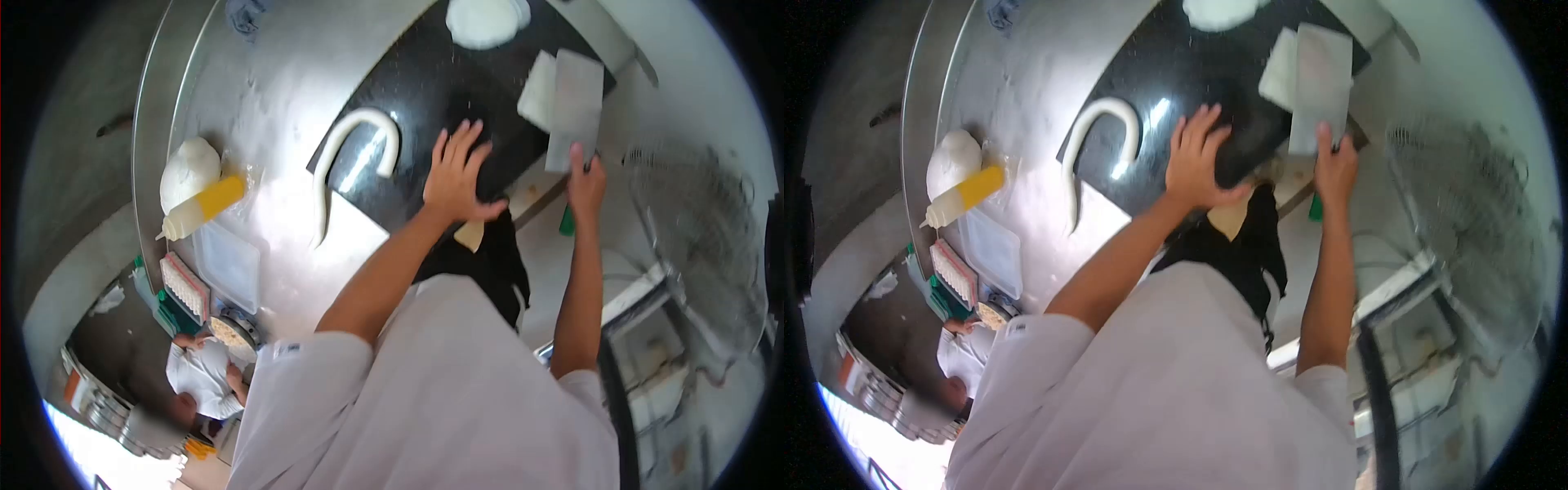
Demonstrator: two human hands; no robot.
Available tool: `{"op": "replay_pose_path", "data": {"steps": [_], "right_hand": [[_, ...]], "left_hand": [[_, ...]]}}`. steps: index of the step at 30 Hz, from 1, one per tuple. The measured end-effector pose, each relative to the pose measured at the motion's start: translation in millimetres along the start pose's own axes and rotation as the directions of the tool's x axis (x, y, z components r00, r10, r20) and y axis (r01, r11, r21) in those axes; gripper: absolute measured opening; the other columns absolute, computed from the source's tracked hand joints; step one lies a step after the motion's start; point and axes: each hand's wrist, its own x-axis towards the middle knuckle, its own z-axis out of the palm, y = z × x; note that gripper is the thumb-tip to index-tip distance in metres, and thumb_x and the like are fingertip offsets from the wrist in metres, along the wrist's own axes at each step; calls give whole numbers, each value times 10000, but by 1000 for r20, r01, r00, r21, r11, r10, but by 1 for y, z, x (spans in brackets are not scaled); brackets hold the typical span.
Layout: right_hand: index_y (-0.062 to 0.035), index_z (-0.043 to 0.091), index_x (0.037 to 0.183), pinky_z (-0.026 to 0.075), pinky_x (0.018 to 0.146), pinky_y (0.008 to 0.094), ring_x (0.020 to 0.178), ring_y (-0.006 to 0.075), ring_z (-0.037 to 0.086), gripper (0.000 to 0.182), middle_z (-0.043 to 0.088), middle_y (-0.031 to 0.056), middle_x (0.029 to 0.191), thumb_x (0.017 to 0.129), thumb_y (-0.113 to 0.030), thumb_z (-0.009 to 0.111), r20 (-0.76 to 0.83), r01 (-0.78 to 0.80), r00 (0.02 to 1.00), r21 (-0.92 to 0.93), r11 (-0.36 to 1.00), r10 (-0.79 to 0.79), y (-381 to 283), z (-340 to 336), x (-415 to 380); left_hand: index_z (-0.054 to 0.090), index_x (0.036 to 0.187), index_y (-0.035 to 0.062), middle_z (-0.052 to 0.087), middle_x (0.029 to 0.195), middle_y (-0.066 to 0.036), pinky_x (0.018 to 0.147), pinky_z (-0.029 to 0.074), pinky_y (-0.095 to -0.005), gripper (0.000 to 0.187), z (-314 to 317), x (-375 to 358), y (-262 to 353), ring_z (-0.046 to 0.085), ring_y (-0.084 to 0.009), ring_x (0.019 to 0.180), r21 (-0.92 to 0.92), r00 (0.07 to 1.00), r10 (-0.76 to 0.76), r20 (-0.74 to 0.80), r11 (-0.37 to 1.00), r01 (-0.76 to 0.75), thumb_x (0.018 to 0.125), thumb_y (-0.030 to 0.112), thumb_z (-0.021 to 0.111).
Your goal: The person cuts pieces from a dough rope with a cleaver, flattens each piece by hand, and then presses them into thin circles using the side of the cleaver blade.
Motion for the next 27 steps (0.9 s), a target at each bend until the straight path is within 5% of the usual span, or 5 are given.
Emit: {"op": "replay_pose_path", "data": {"steps": [6, 10, 15, 20, 27], "right_hand": [[1, 575, 838, 448, 555, 353, 561, 185, 557, 579, 550, 79, 631, 970, -559, 648, -40, -194, 978, 212, 958, 207, 4, -40, -129], [-14, 559, 815, 447, 545, 343, 566, 176, 557, 567, 555, 66, 638, 970, -552, 653, 25, -363, 930, 222, 905, 366, 48, -34, -227], [6, 555, 794, 471, 592, 379, 639, 204, 598, 560, 568, 86, 670, 943, -514, 705, -9, -299, 953, 100, 949, 302, 103, 16, -254], [-8, 691, 940, 517, 709, 426, 743, 265, 667, 487, 685, 157, 802, 857, -477, 793, 269, 49, 958, 179, 983, -97, 12, 40, -216], [-8, 617, 1200, 554, 834, 484, 955, 402, 715, 720, 733, 222, 970, 655, -361, 929, 545, 295, 817, -114, 949, -188, -18, 55, -187]], "left_hand": [[596, 1258, 47, 639, 1250, -155, 1083, 372, -500, 541, -2, 42, -18, 572, -346, 1227, -502, 980, -76, -184, 865, -27, 805, 291, 760], [638, 1233, 164, 525, 1422, -160, 1128, 246, -697, 405, -71, 28, -41, 374, -360, 1439, 447, 966, 254, 51, 859, -249, 833, 204, 684], [713, 933, 71, 619, 1237, -101, 1115, 354, -495, 213, -121, -26, -130, 538, -306, 1276, 417, 973, 142, 179, 885, -206, 757, -8, 623], [630, 1181, 99, 592, 1307, -151, 1128, 275, -613, 437, -92, -24, -45, 500, -359, 1315, 54, 973, 22, -229, 998, -9, 759, 195, 694], [416, 1550, 198, 248, 1668, -133, 1117, 88, -793, 1070, -16, -20, -20, 161, -394, 1553, 395, 957, 105, 271, 894, -210, 686, 765, 694]]}}
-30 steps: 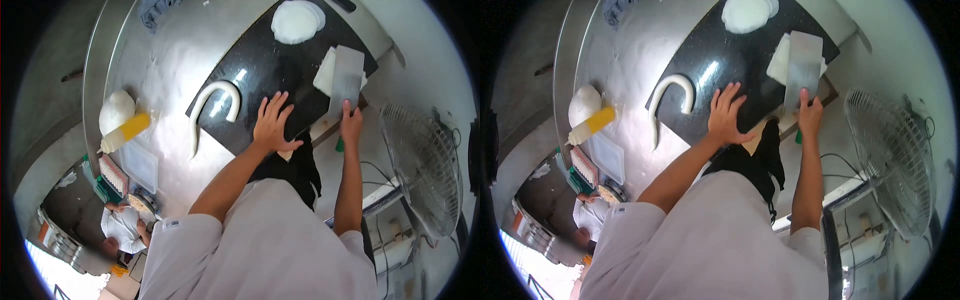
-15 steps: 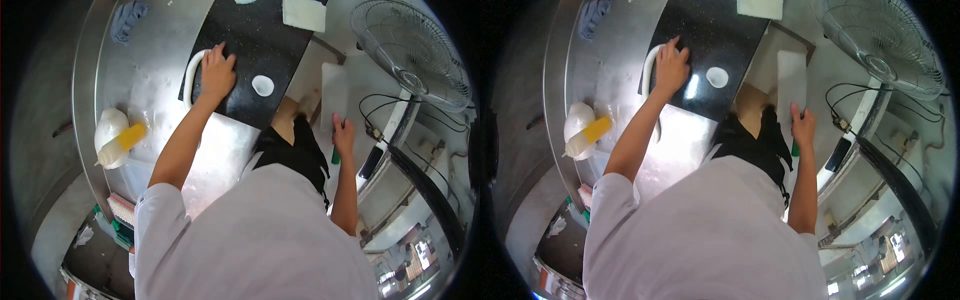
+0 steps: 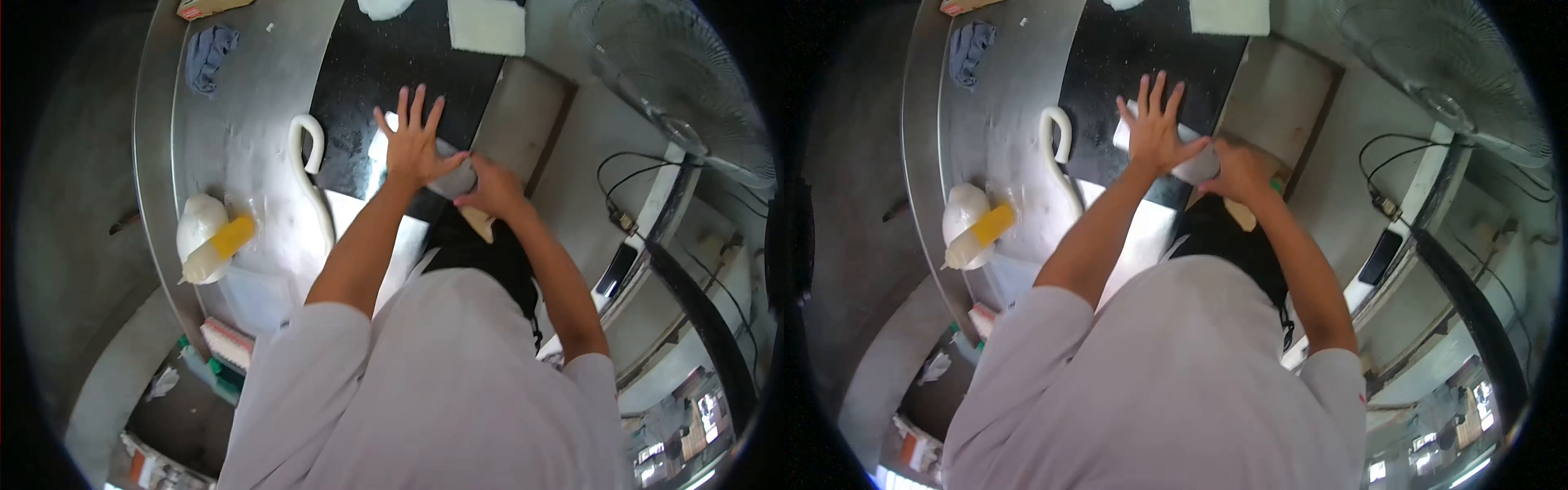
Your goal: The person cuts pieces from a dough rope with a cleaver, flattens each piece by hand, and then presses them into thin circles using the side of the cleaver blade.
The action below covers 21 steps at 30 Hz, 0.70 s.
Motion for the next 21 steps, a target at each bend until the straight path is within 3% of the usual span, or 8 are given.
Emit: {"op": "replay_pose_path", "data": {"steps": [8, 11, 12, 14, 16, 18, 20, 21], "right_hand": [[40, 550, 1140, 560, 791, 504, 930, 471, 690, 768, 703, 278, 960, 631, -379, 946, -236, 35, 971, 60, 998, -19, -2, -14, 43], [25, 555, 1162, 577, 790, 484, 915, 456, 709, 801, 707, 269, 942, 627, -427, 944, -137, -18, 990, 189, 982, 45, 7, 20, 19], [-4, 572, 1244, 547, 910, 508, 1022, 452, 692, 810, 711, 269, 1065, 652, -431, 926, -80, -123, 988, 99, 987, 131, -6, 25, 0], [-58, 573, 1258, 538, 924, 509, 1038, 463, 681, 801, 704, 274, 1075, 645, -435, 926, -143, -97, 984, 84, 992, 109, -4, 28, -5], [-90, 573, 1257, 536, 910, 511, 1036, 478, 671, 770, 698, 282, 1071, 655, -421, 921, -107, -137, 982, 182, 974, 158, 0, 17, 3], [-36, 565, 1228, 548, 870, 503, 1000, 476, 679, 747, 702, 284, 1035, 677, -402, 913, -250, 79, 968, 243, 967, -16, 10, -9, 24], [-30, 540, 1206, 531, 792, 528, 902, 455, 688, 793, 705, 236, 939, 679, -499, 903, -260, 57, 964, 34, 998, -46, 22, -20, 47], [-11, 549, 1234, 539, 799, 510, 906, 470, 683, 826, 704, 260, 956, 673, -503, 903, -231, 70, 972, 87, 994, -48, 15, -31, 56]], "left_hand": [[385, 1565, 254, 236, 1675, -114, 1135, 107, -784, 1111, -9, 88, -27, 188, -372, 1547, 58, 978, 206, -41, 977, -203, 645, 769, 735], [419, 1555, 259, 199, 1693, -126, 1102, 86, -826, 1133, 0, 51, -23, 123, -411, 1563, 36, 950, 304, 76, 951, -307, 613, 803, 732], [441, 1546, 260, 199, 1694, -128, 1084, 77, -845, 1145, -4, 26, -17, 110, -430, 1562, 5, 932, 321, 168, 945, -327, 591, 820, 732], [465, 1537, 264, 201, 1692, -133, 1044, 79, -873, 1201, 0, 30, -11, 105, -452, 1558, -24, 903, 365, 225, 929, -370, 529, 866, 717], [447, 1549, 264, 197, 1693, -132, 1035, 98, -874, 1196, 3, 52, -12, 132, -453, 1552, -16, 927, 361, 98, 932, -361, 544, 852, 718], [402, 1571, 290, 190, 1697, -109, 1047, 90, -872, 1200, -1, 74, -9, 136, -457, 1545, 17, 940, 337, 56, 941, -338, 553, 844, 713], [376, 1583, 290, 207, 1690, -126, 1074, 110, -847, 1188, 2, 97, -18, 164, -445, 1542, 52, 942, 334, -37, 942, -332, 586, 848, 699], [365, 1588, 291, 208, 1692, -128, 1094, 111, -828, 1174, 1, 106, -22, 162, -440, 1545, 57, 938, 344, -51, 938, -341, 607, 848, 689]]}}
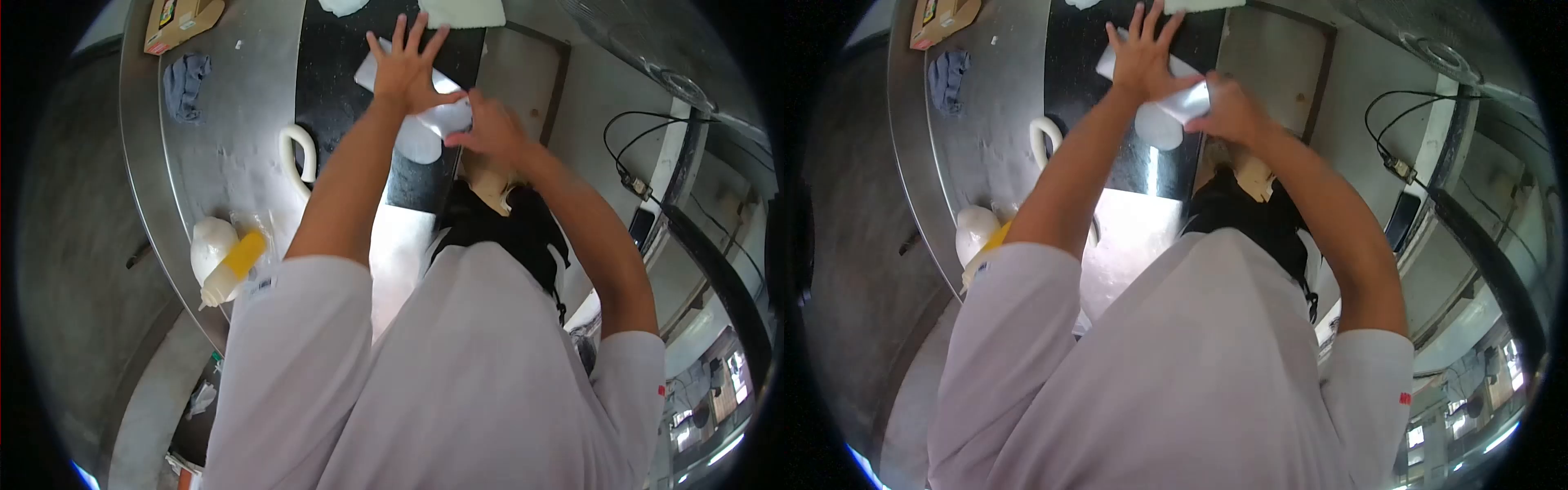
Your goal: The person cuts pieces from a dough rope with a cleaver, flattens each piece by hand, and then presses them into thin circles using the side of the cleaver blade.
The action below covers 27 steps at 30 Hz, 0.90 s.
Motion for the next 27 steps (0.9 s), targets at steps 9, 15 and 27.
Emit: {"op": "replay_pose_path", "data": {"steps": [9, 15, 27], "right_hand": [[-32, 534, 1291, 530, 922, 496, 1047, 434, 679, 890, 714, 228, 1046, 636, -487, 930, -233, 81, 965, -157, 984, -117, 41, 52, -76], [9, 529, 1200, 557, 770, 516, 881, 452, 701, 850, 706, 267, 939, 697, -589, 862, 133, 241, 965, -133, 961, -224, 16, -33, 13], [-19, 633, 1203, 504, 857, 486, 940, 419, 609, 757, 669, 245, 1096, 654, -486, 864, -71, 639, 715, -339, 691, -695, 83, -14, 59]], "left_hand": [[376, 1582, 323, 219, 1694, -89, 1017, 80, -895, 1177, 3, -53, 54, 115, -495, 1540, -203, 973, 115, 202, 976, -73, 584, 875, 668], [291, 1617, 185, 277, 1646, -224, 1127, 155, -791, 1216, -35, -4, 31, 230, -471, 1515, -20, 954, -293, 65, 955, 295, 641, 752, 743], [257, 1632, 203, 153, 1702, -177, 1108, 100, -823, 1186, -18, 2, 34, 96, -476, 1551, 99, 921, -387, 42, 919, 381, 675, 695, 755]]}}
